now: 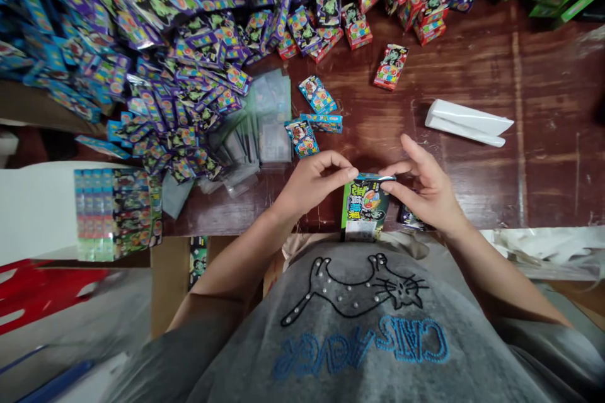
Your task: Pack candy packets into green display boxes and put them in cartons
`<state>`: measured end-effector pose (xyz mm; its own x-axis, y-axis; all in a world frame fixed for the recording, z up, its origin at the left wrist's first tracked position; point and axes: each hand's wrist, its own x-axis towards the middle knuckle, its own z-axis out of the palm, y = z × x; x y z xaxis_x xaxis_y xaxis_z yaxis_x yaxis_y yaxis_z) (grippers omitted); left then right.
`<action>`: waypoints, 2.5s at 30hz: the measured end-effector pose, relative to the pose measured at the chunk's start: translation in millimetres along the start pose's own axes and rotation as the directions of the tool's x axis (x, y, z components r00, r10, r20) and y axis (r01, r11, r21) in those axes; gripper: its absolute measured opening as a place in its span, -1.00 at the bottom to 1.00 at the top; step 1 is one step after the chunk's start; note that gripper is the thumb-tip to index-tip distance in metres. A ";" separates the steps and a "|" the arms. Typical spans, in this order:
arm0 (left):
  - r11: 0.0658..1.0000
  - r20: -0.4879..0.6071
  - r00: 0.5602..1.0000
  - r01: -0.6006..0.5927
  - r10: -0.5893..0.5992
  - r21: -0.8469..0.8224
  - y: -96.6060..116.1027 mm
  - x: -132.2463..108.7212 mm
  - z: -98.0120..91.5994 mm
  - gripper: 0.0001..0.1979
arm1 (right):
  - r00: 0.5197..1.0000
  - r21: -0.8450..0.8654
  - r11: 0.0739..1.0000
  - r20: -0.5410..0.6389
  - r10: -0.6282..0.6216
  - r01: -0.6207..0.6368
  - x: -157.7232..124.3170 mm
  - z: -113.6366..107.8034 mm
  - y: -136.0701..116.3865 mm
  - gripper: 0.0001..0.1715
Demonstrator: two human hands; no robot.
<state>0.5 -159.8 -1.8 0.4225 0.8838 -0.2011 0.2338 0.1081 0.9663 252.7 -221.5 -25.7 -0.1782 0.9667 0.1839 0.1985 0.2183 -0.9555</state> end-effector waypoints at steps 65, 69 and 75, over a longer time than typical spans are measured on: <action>0.975 -0.234 0.967 0.050 -0.102 -0.217 -7.6 -24.5 34.5 -0.69 | 0.997 -0.135 0.989 -0.024 -0.071 0.067 -5.4 -9.5 -1.0 -0.01; 0.987 -0.248 0.966 0.032 -0.070 -0.156 -8.0 -22.2 31.7 -0.72 | 0.998 -0.142 0.989 -0.033 -0.057 0.051 -5.9 -8.2 1.7 -0.03; 0.996 -0.225 0.974 -0.014 -0.006 -0.089 -9.5 -17.6 30.9 -0.79 | 0.997 -0.155 0.986 -0.048 -0.060 0.052 -5.7 -8.3 5.6 -0.02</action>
<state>17.9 -190.5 -12.4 0.2132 0.9629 -0.1657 0.1493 0.1355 0.9795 262.9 -224.7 -30.2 -0.1434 0.9570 0.2521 0.3362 0.2867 -0.8971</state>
